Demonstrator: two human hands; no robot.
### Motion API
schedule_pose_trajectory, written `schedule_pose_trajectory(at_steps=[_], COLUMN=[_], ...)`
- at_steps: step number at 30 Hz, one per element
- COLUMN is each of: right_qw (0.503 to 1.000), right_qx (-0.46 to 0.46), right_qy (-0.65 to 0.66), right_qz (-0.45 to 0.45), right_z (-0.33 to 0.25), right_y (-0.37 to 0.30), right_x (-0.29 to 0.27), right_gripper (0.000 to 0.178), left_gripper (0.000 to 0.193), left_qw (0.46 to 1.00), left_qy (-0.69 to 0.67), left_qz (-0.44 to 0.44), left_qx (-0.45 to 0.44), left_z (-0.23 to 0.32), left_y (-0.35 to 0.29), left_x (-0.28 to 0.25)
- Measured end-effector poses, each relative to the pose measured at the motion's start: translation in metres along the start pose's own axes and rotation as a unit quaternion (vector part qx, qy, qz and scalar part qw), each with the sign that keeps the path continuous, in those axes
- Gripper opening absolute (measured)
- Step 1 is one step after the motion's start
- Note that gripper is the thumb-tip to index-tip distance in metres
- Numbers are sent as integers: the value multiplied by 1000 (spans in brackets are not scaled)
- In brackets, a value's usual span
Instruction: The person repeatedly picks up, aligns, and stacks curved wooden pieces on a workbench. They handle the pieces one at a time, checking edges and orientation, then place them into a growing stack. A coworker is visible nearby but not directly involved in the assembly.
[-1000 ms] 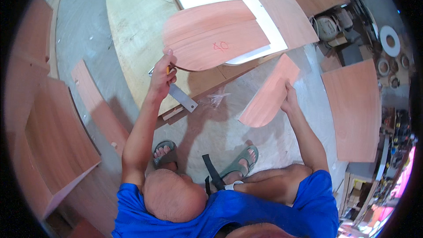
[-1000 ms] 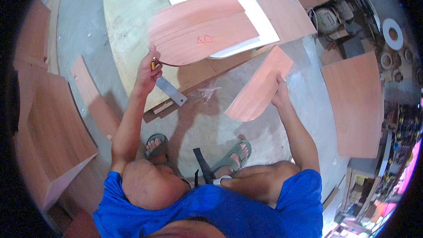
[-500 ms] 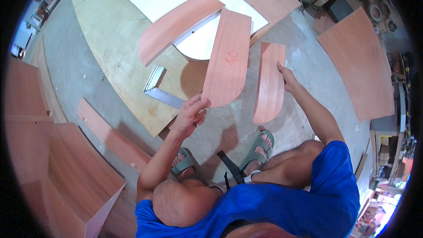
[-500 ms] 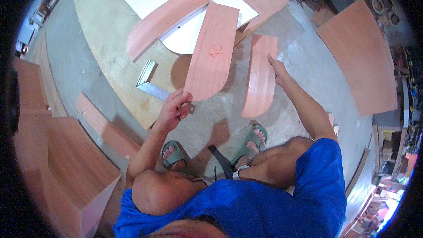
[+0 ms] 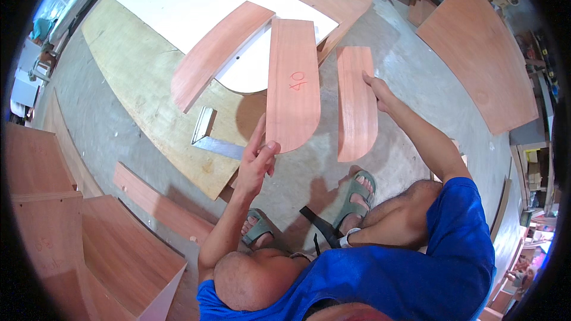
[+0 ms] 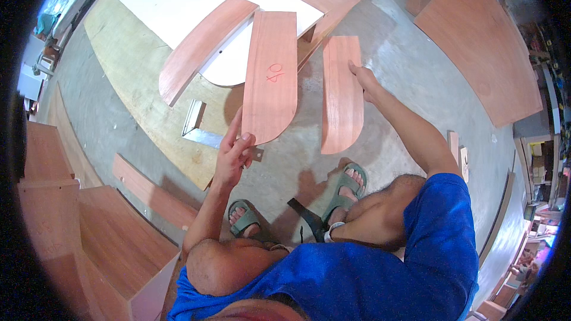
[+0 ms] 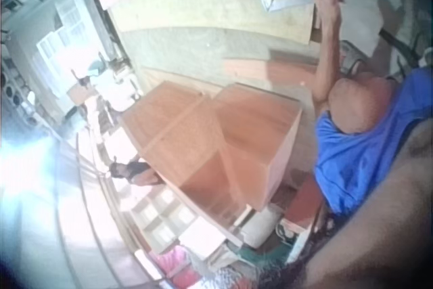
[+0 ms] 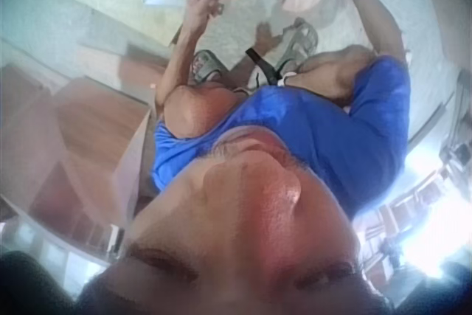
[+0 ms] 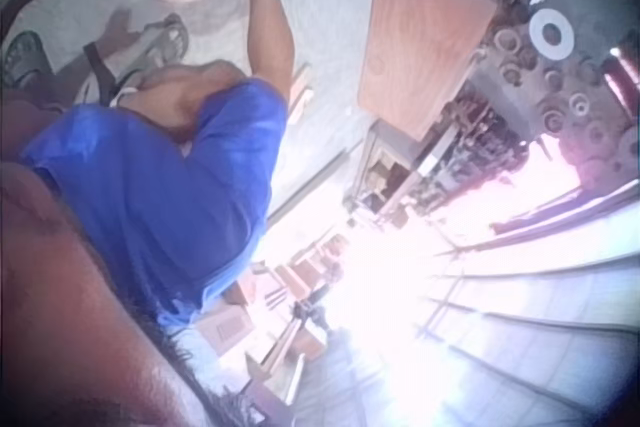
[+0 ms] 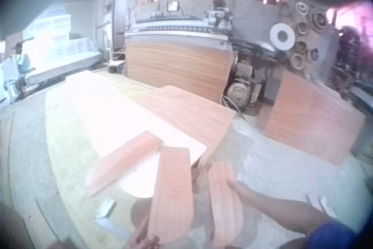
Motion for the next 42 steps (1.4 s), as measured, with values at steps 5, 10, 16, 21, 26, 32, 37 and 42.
schedule_pose_trajectory(at_steps=[5,10,16,21,26,32,37,42], right_qw=[994,981,968,963,964,963,968,976], right_qx=[-27,-58,-49,-14,-30,-58,-56,-90], right_qy=[103,157,193,190,171,178,182,123], right_qz=[-38,-99,-156,-191,-200,-194,-166,-154], right_z=[-32,-62,-90,-95,-89,-86,-90,-93], right_y=[-26,-52,-71,-66,-50,-39,-47,-53], right_x=[18,42,81,124,154,159,183,187], right_gripper=[64,56,50,48,49,47,46,51], left_gripper=[76,76,73,68,70,78,79,80], left_qw=[1000,999,999,1000,999,995,998,996], left_qy=[16,43,42,-11,15,100,60,88], left_qz=[12,32,33,26,27,10,17,29], left_qx=[-2,-2,7,0,8,-5,-4,4], left_z=[-6,-9,-12,-11,-13,-9,-14,-15], left_y=[2,3,4,1,0,3,2,0], left_x=[-3,-4,-4,-4,-6,-5,-6,-3])
Point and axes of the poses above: each hand's wrist, its own y-axis towards the middle knuckle, its own x-axis out of the palm, z = x × y, the point moved 2 cm from there along y, towards the middle knuckle, and after that the axes turned 7 degrees about -z, right-handed, at the moved point
